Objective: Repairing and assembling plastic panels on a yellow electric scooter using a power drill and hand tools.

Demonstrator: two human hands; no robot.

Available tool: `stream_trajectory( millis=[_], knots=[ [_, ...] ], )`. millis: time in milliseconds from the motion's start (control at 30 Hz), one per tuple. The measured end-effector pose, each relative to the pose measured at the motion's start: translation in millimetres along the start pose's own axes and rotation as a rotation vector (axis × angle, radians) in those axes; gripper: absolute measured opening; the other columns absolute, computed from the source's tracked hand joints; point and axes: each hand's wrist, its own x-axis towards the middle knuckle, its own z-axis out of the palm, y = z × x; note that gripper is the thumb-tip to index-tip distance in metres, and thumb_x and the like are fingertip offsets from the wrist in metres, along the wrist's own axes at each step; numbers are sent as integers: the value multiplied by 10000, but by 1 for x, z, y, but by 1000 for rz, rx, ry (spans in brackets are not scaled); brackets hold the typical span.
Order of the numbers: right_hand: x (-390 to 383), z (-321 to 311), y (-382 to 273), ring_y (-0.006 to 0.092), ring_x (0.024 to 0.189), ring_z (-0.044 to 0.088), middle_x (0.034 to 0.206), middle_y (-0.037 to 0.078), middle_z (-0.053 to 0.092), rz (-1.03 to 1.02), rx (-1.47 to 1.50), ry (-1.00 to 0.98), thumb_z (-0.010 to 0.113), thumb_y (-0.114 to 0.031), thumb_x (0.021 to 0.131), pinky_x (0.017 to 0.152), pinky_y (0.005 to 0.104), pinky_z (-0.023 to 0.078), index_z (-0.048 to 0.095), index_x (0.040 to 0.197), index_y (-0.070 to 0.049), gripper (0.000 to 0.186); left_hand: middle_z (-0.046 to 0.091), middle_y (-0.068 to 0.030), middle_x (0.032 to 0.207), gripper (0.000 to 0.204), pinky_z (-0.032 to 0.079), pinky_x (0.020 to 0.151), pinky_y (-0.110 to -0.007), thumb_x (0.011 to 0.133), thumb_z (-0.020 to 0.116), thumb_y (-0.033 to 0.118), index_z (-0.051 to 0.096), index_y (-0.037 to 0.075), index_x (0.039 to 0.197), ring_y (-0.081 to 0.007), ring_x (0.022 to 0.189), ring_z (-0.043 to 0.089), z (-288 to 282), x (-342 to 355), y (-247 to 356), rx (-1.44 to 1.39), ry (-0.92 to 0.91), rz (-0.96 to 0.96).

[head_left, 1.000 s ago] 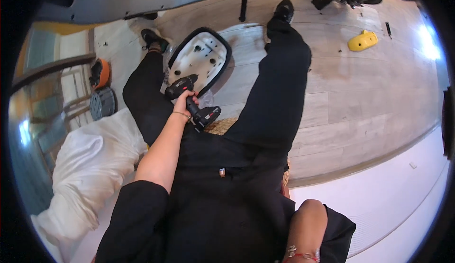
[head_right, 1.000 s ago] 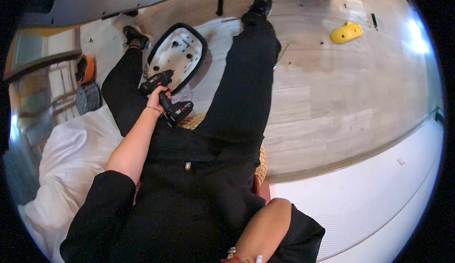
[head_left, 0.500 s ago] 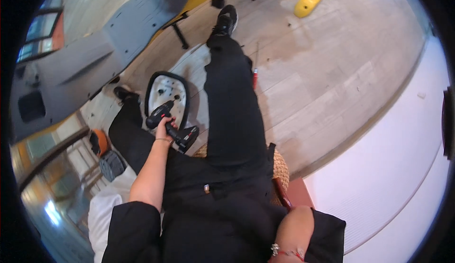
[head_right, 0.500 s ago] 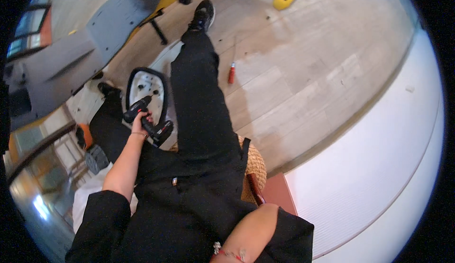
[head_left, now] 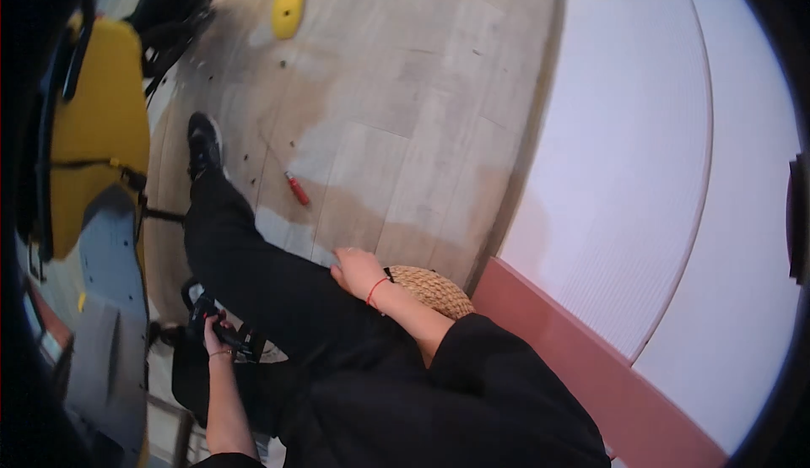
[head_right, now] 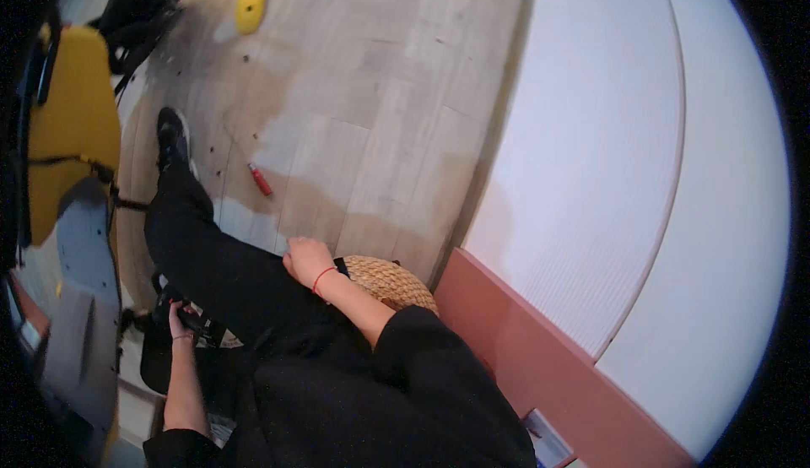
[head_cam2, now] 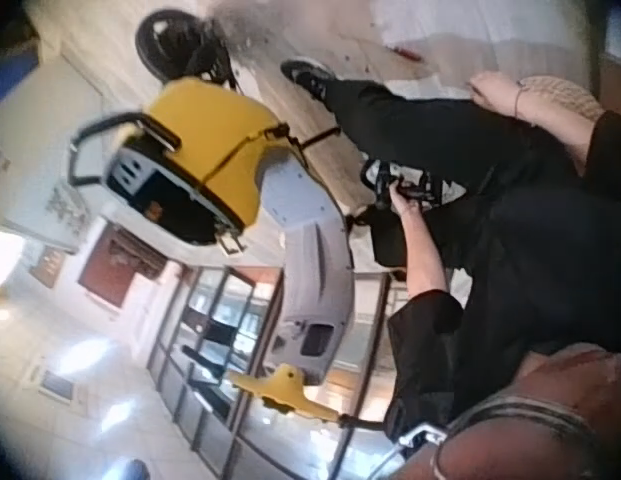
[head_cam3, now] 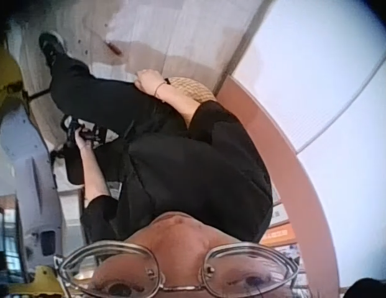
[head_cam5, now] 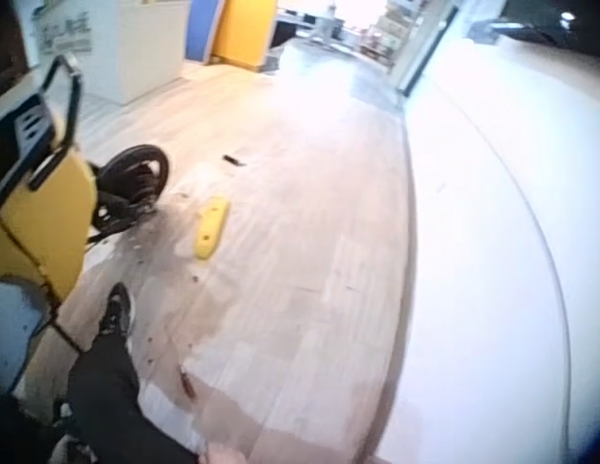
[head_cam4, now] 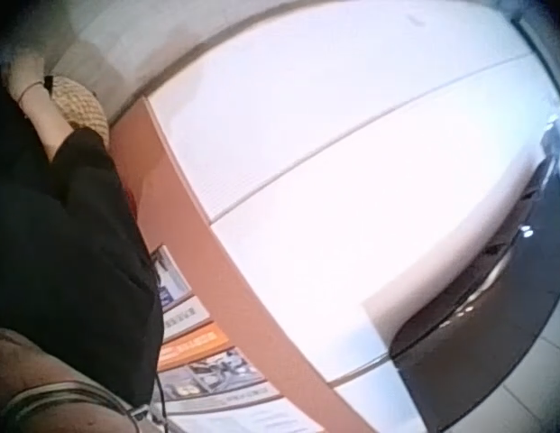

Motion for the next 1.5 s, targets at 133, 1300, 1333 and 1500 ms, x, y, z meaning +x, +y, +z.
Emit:
stream_trajectory(
  millis=[133,1300,1333,1500],
  knots=[
    [-10,9,-5,379,878,593,918,219,607,16,157,14,565,-198,807,779,455,476,538,920,4,234,554,-48,765,136,485,543,-237,762,594,101,544,70,885,-120,556,493,17,-15,17,173,-31,60],
    [27,-30,-41,184,894,631,971,147,654,-39,927,200,531,-75,872,814,278,484,544,1095,67,265,504,-79,961,501,380,537,-233,791,522,84,387,8,1268,-98,565,410,18,-288,8,-71,-536,650],
    [22,-37,-48,184,894,631,971,147,654,-58,916,209,531,-75,872,814,278,484,544,1095,67,265,502,-100,1104,591,386,530,-234,783,525,77,320,16,1334,-95,564,419,25,-300,7,-90,-529,749],
    [-8,-65,-71,174,881,627,952,132,655,-183,1068,299,516,-58,882,804,268,480,559,1078,62,235,457,-114,1200,701,387,501,-244,781,534,94,219,9,1401,-104,535,433,38,-335,10,-109,-786,835]
  ],
)
